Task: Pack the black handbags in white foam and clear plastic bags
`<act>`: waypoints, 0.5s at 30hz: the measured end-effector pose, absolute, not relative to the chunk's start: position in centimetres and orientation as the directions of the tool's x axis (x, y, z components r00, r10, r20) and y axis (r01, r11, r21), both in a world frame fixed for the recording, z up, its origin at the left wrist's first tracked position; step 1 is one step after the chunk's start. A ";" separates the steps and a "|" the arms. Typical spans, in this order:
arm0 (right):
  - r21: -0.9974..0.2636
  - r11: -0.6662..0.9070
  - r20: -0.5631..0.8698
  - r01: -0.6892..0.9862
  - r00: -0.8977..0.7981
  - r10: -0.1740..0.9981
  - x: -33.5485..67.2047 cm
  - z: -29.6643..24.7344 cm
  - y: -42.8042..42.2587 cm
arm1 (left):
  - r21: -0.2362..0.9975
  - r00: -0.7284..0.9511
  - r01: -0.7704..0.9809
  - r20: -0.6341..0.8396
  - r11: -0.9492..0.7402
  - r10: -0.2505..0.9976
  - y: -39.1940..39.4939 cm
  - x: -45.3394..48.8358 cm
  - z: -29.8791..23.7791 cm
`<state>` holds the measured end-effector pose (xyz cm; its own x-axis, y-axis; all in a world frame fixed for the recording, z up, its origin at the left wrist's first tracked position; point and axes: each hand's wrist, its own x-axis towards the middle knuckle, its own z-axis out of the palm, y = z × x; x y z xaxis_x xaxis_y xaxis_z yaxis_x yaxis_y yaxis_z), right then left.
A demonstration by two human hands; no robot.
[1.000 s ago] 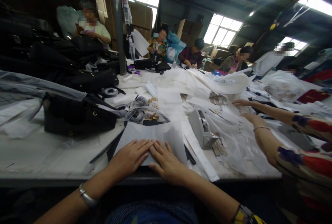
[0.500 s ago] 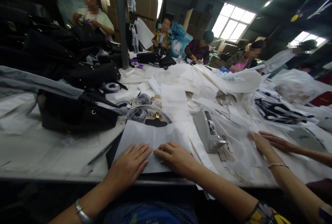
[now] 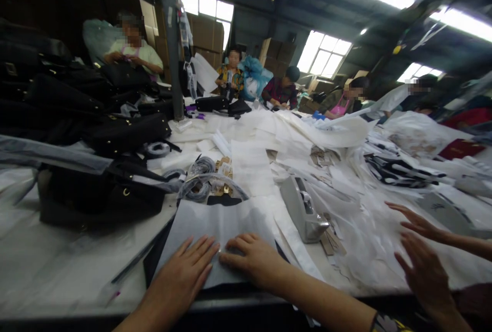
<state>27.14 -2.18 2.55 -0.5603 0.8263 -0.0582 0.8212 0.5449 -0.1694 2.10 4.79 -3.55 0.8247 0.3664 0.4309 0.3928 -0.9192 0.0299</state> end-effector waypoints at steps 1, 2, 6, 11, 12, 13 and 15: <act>-0.188 0.538 -0.043 0.822 -0.554 0.831 27.2 2.4 -2.3 | -0.003 0.831 0.388 0.433 -0.922 0.349 5.1 2.1 -3.9; -0.213 0.537 -0.033 0.816 -0.556 0.831 27.2 2.2 -2.3 | -0.026 0.839 0.389 0.424 -0.921 0.342 5.4 2.2 -4.0; -0.354 0.517 -0.089 0.780 -0.578 0.811 27.2 2.2 -2.8 | -0.030 0.886 0.373 0.307 -0.927 0.347 6.0 2.2 -3.1; -0.486 0.400 -0.166 0.777 -0.532 0.831 26.2 6.1 0.9 | 0.083 0.899 0.373 0.213 -0.924 0.382 5.4 1.7 -0.9; -0.513 0.400 -0.116 0.759 -0.523 0.844 25.1 7.5 2.7 | 0.088 0.893 0.386 0.215 -0.918 0.396 5.3 1.6 -0.8; -0.536 0.404 -0.028 0.741 -0.494 0.869 23.5 9.1 4.7 | 0.085 0.888 0.396 0.220 -0.914 0.405 5.2 1.6 -0.7; -0.553 0.518 0.272 0.652 -0.447 0.852 18.8 12.3 9.0 | 0.062 0.884 0.398 0.241 -0.915 0.401 5.1 1.6 -1.0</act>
